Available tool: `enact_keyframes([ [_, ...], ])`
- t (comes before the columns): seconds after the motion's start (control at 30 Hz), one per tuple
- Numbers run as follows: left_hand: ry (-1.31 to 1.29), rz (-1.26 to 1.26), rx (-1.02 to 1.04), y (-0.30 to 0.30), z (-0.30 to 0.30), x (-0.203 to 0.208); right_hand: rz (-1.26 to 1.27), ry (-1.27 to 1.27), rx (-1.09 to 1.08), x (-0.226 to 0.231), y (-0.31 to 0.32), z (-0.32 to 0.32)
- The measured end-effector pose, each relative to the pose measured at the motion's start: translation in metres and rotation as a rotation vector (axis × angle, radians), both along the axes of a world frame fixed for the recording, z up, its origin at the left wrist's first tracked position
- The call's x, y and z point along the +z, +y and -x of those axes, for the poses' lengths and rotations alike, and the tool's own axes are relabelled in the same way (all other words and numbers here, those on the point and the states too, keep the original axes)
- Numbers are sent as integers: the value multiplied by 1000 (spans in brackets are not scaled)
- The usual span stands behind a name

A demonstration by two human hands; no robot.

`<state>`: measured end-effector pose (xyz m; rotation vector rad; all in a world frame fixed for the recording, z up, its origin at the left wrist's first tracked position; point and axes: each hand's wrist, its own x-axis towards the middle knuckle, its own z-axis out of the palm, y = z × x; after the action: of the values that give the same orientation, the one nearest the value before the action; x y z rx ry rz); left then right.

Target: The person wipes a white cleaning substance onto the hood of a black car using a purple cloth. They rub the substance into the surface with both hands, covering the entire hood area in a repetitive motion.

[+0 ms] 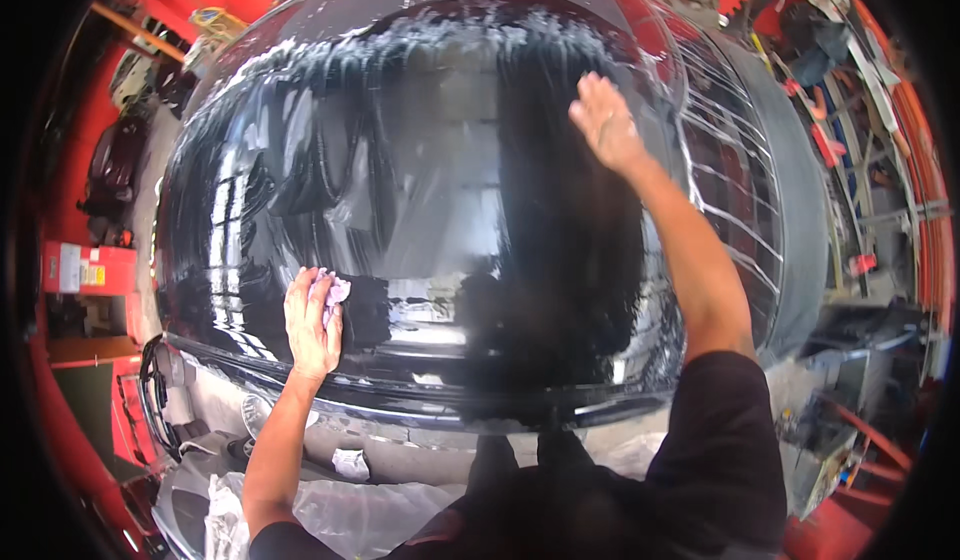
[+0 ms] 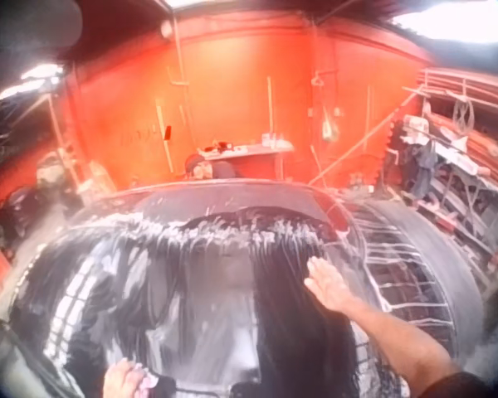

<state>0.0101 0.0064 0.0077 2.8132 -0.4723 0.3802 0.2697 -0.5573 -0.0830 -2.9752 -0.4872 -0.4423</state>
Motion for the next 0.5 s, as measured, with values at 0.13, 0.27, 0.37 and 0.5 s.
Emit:
enact_keyframes([
  [0.13, 8, -30, 64, 9, 13, 0, -120, 226, 183, 32, 28, 252],
  [0.27, -2, -22, 7, 7, 14, -3, 386, 334, 93, 8, -4, 248],
  [0.37, 1, 0, -29, 0, 1, -7, -166, 47, 227, 6, -47, 55],
  [0.5, 14, 3, -61, 2, -1, -11, -73, -44, 15, -21, -49, -42],
])
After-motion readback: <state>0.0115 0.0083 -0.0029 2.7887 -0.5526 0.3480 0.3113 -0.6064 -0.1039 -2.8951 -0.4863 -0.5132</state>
